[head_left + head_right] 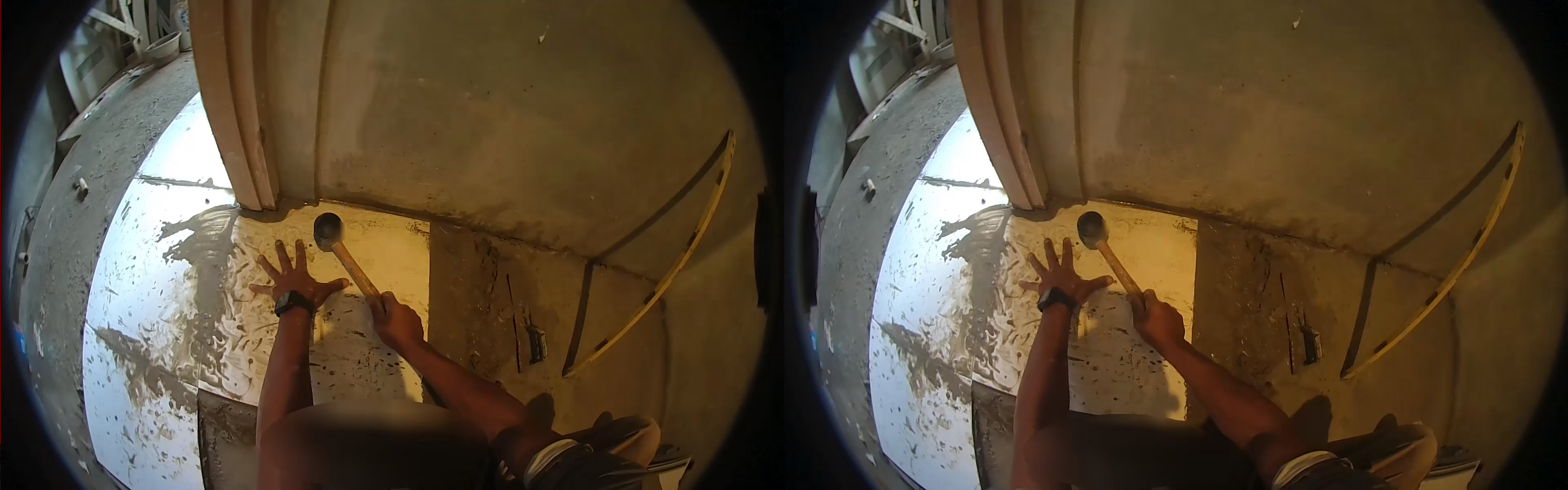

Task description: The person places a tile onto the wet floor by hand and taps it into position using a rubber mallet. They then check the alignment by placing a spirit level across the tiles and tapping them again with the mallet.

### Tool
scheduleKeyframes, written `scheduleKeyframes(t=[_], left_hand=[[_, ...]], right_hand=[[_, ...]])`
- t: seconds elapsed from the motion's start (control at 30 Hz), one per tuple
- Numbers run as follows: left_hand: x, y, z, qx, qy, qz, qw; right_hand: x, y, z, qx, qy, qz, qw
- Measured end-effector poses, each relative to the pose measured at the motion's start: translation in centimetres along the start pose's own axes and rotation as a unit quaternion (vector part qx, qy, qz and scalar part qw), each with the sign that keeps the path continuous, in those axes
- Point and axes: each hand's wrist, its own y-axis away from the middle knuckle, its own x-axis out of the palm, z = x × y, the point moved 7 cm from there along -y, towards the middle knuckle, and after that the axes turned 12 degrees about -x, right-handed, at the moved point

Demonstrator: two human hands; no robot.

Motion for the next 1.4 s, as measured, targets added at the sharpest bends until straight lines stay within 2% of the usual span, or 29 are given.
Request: scheduleKeyframes(t=[0.1, 0.2, 0.3, 0.33, 0.37, 0.43, 0.57, 0.7, 0.73, 0.87, 1.1, 1.4], left_hand=[[0.0, -0.2, 0.5, -0.008, 0.010, 0.000, 1.000], [-0.1, -0.2, 0.3, -0.012, 0.026, 0.002, 1.000], [-0.3, 0.0, 0.1, -0.015, 0.030, -0.007, 0.999], [-0.5, 0.1, -0.1, -0.014, 0.030, -0.007, 0.999], [-0.7, 0.2, -0.1, -0.015, 0.028, -0.004, 0.999], [-0.8, 0.2, 0.0, -0.019, 0.027, -0.001, 0.999], [-0.5, 0.0, -0.1, -0.016, 0.036, 0.000, 0.999], [-0.5, 0.2, 0.0, -0.020, 0.035, 0.011, 0.999], [-0.5, 0.2, 0.1, -0.018, 0.036, 0.011, 0.999], [-0.3, -0.1, 0.1, -0.016, 0.044, 0.008, 0.999], [-0.3, -0.1, 0.2, -0.026, 0.054, 0.003, 0.998], [-0.1, -0.1, 0.2, -0.019, 0.053, 0.000, 0.998]], right_hand=[[-0.5, -0.6, -0.2, 0.006, -0.083, -0.023, 0.996], [-2.8, -0.7, -0.3, -0.014, -0.076, -0.121, 0.990], [-3.1, -1.5, -2.1, 0.006, -0.033, -0.105, 0.994], [-2.6, -2.2, -2.8, 0.016, 0.001, -0.062, 0.998], [-2.5, -2.6, -3.4, 0.016, 0.001, -0.062, 0.998], [-3.5, -3.5, -2.2, -0.012, 0.034, -0.057, 0.998], [-2.9, -4.7, -1.8, 0.008, 0.042, -0.041, 0.998], [-2.8, -3.3, -0.6, -0.006, -0.019, -0.072, 0.997], [-2.8, -2.6, -0.1, -0.041, -0.022, -0.103, 0.994], [-1.5, -2.8, -0.1, -0.028, 0.016, -0.051, 0.998], [-0.2, -5.1, 0.3, -0.029, 0.027, -0.017, 0.999], [-1.3, -3.8, 0.8, -0.032, 0.039, -0.065, 0.997]])
